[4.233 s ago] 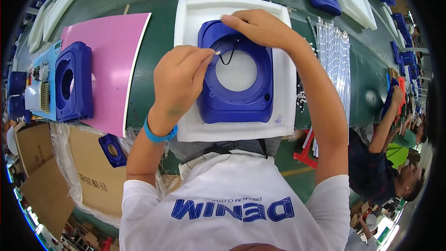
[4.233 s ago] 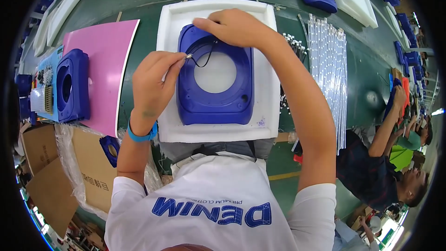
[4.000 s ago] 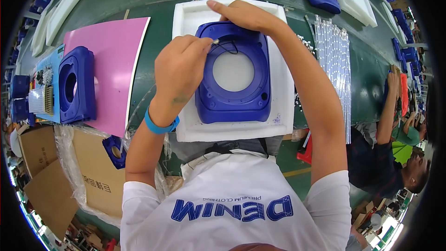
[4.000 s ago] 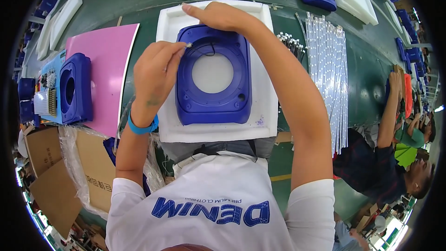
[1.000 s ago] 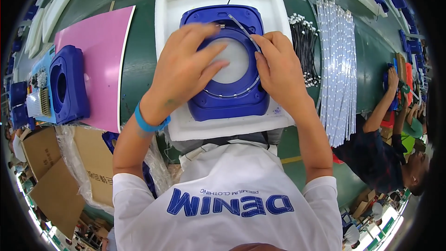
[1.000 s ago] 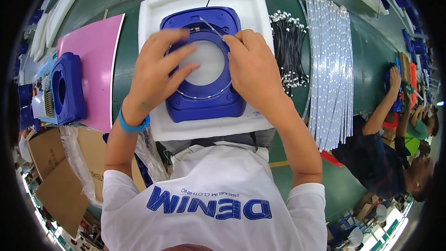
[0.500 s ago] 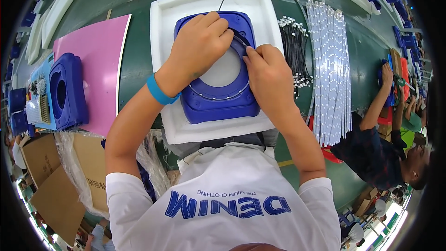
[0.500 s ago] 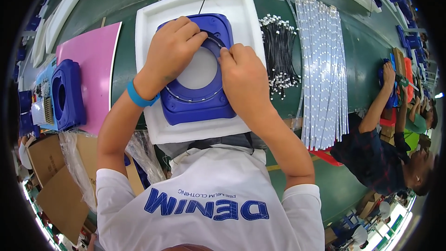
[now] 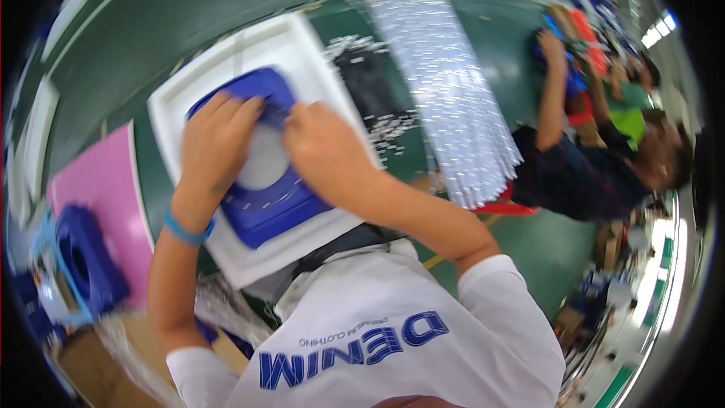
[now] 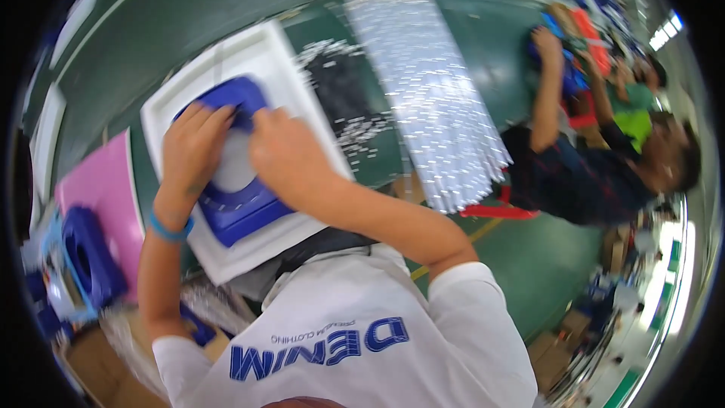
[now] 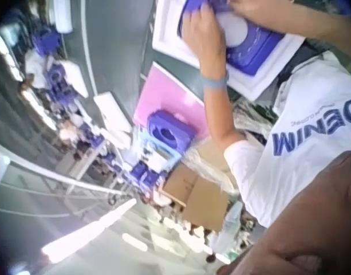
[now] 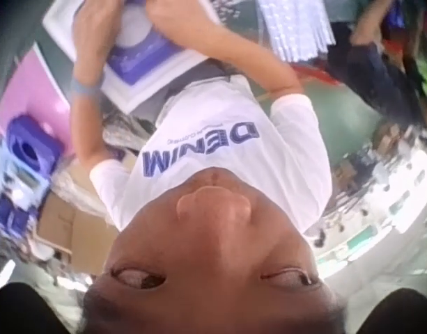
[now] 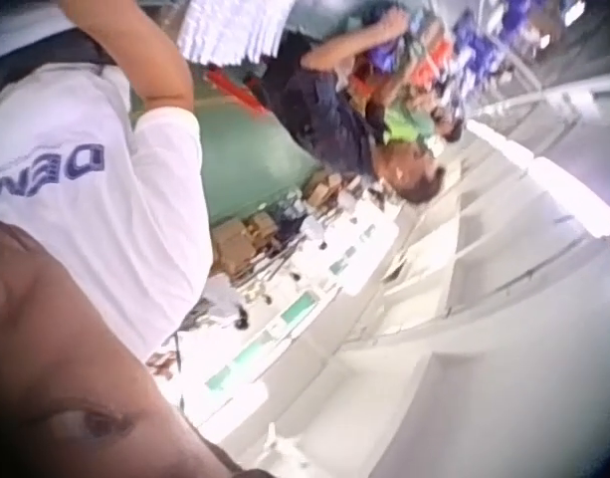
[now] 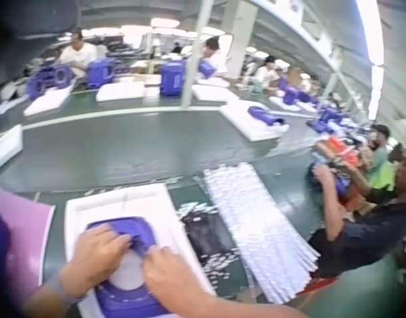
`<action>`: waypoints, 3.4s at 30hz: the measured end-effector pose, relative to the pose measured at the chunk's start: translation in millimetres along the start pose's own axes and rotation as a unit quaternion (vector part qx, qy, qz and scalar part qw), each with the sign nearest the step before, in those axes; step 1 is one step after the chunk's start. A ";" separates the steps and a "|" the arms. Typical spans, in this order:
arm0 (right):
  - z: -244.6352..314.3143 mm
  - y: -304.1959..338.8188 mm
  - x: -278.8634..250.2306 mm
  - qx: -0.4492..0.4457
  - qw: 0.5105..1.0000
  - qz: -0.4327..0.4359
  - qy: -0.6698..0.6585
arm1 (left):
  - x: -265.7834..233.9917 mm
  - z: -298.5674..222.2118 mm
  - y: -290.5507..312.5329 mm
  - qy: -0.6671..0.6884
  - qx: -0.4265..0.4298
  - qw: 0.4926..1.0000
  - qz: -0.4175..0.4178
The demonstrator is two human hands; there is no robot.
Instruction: The person assembles circular LED strips into blue plastic housings at a factory workstation, using tweezers to manipulate the small components.
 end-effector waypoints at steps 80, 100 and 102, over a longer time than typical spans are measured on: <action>-167.3 159.8 -140.4 0.212 0.970 -0.107 0.058 | -158.8 196.1 300.5 -0.184 -0.575 0.773 0.195; -52.0 91.3 -44.4 0.261 0.761 -0.144 -0.576 | -44.0 -18.1 70.5 -0.069 0.132 0.979 0.139; -49.9 86.4 -31.1 0.265 0.752 -0.132 -0.589 | -35.5 -17.6 67.3 -0.043 0.108 0.981 0.154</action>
Point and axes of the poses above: each hand's wrist, its own y-axis away from the middle knuckle, its own x-axis out of the palm, z = x × y, the point moved 6 cm from there along -y, towards the middle knuckle, and after that the axes turned 14 degrees about -y, right-handed, at the moved point
